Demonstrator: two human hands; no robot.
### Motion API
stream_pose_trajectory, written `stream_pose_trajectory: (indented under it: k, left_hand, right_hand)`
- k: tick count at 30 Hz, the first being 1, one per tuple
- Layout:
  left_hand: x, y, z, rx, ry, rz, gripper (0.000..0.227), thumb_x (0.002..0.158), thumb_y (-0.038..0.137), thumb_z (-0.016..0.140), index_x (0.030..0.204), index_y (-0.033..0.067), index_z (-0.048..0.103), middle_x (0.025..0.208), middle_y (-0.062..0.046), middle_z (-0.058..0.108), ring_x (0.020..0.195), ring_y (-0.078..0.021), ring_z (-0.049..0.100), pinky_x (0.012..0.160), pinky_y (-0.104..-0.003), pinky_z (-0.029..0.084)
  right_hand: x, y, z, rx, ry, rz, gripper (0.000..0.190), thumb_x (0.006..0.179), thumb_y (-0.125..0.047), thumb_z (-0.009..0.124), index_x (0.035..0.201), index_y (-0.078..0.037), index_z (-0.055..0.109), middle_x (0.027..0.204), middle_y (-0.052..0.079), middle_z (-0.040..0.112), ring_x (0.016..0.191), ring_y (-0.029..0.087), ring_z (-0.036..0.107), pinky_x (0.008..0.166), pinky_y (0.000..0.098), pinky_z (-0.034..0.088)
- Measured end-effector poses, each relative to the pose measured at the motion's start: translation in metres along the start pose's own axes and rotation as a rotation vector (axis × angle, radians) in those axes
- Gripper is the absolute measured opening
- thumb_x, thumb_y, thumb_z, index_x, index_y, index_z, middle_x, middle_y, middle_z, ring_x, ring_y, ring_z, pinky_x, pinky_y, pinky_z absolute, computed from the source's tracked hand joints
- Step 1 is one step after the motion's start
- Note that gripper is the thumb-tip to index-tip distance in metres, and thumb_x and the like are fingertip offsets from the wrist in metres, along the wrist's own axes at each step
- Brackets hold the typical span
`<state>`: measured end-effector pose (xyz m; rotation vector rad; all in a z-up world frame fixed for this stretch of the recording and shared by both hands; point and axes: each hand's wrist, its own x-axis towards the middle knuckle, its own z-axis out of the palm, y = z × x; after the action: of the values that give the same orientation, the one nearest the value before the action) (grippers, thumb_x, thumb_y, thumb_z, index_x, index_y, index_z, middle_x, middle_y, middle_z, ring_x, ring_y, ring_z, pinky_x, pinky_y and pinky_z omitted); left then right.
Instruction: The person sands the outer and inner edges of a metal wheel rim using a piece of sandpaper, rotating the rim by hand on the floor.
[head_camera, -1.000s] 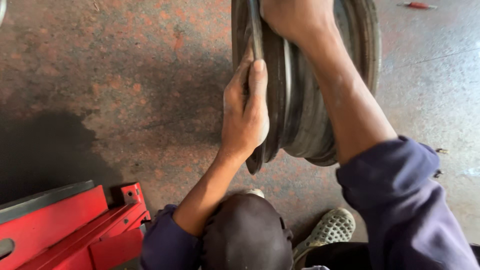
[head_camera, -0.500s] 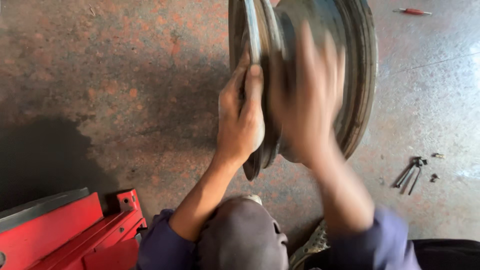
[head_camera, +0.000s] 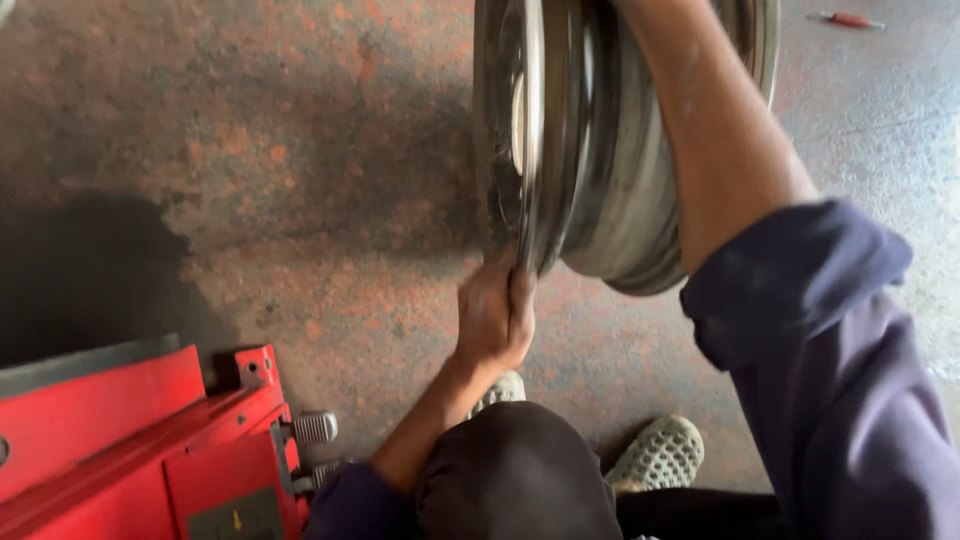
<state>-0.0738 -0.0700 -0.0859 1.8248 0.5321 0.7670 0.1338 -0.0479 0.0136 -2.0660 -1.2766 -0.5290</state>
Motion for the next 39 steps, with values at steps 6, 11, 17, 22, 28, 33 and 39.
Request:
stream_pose_trajectory:
  k: [6, 11, 17, 22, 28, 33, 39]
  left_hand:
    - [0.021, 0.017, 0.002, 0.046, 0.072, 0.022, 0.045, 0.117, 0.028, 0.044, 0.086, 0.0015, 0.064, 0.074, -0.018, 0.063, 0.063, -0.0315, 0.063, 0.061, -0.044, 0.046]
    - [0.055, 0.037, -0.022, 0.164, 0.134, 0.164, 0.056, 0.118, 0.034, 0.026, 0.113, -0.0095, 0.061, 0.083, -0.020, 0.066, 0.068, -0.0294, 0.064, 0.060, -0.043, 0.052]
    - [0.088, 0.060, -0.024, -0.215, 0.074, -0.155, 0.050, 0.121, 0.035, 0.031, 0.134, -0.0085, 0.050, 0.118, -0.026, 0.059, 0.106, -0.0339, 0.057, 0.092, -0.045, 0.049]
    - [0.099, 0.048, -0.021, -0.317, 0.140, -0.013, 0.041, 0.116, 0.032, 0.040, 0.133, -0.0016, 0.058, 0.124, -0.018, 0.063, 0.118, -0.0293, 0.064, 0.107, -0.039, 0.051]
    - [0.128, 0.031, -0.017, -0.091, 0.213, 0.061, 0.045, 0.115, 0.034, 0.045, 0.139, -0.0026, 0.058, 0.134, -0.018, 0.062, 0.127, -0.0283, 0.062, 0.113, -0.039, 0.050]
    - [0.127, 0.031, -0.016, -0.216, 0.226, -0.037, 0.047, 0.112, 0.040, 0.050, 0.133, 0.0013, 0.066, 0.133, -0.017, 0.066, 0.129, -0.0283, 0.066, 0.117, -0.043, 0.051]
    - [0.141, 0.040, -0.027, 0.066, 0.201, 0.127, 0.043, 0.117, 0.037, 0.044, 0.142, 0.0085, 0.063, 0.152, -0.017, 0.054, 0.149, -0.0297, 0.044, 0.129, -0.049, 0.038]
  right_hand:
    - [-0.060, -0.033, -0.017, -0.156, 0.174, -0.102, 0.045, 0.102, -0.015, 0.073, 0.136, 0.006, 0.051, 0.115, 0.022, 0.065, 0.112, 0.041, 0.060, 0.099, 0.0550, 0.048]
    - [-0.062, -0.039, -0.014, -0.084, 0.156, -0.093, 0.042, 0.102, -0.020, 0.074, 0.133, 0.003, 0.057, 0.123, 0.031, 0.064, 0.107, 0.040, 0.060, 0.093, 0.0539, 0.047]
    - [-0.009, -0.023, 0.008, -0.014, 0.003, 0.089, 0.033, 0.103, -0.020, 0.071, 0.129, -0.001, 0.064, 0.115, 0.026, 0.069, 0.105, 0.046, 0.063, 0.092, 0.0555, 0.050]
    - [-0.074, -0.047, -0.024, 0.152, 0.037, 0.006, 0.026, 0.106, -0.011, 0.065, 0.127, 0.002, 0.054, 0.111, 0.023, 0.064, 0.097, 0.035, 0.062, 0.082, 0.0499, 0.046]
    - [0.002, -0.008, 0.029, 0.037, 0.132, -0.026, 0.027, 0.106, -0.014, 0.074, 0.126, 0.000, 0.063, 0.104, 0.021, 0.067, 0.093, 0.037, 0.062, 0.080, 0.0495, 0.049]
    - [-0.104, -0.060, -0.014, -0.091, 0.125, -0.007, 0.027, 0.100, -0.012, 0.067, 0.122, -0.002, 0.055, 0.126, 0.024, 0.065, 0.109, 0.038, 0.063, 0.100, 0.0540, 0.045]
    - [-0.002, 0.003, 0.028, -0.068, -0.058, 0.056, 0.039, 0.110, -0.025, 0.069, 0.139, -0.002, 0.058, 0.132, 0.021, 0.066, 0.131, 0.039, 0.058, 0.121, 0.0544, 0.036]
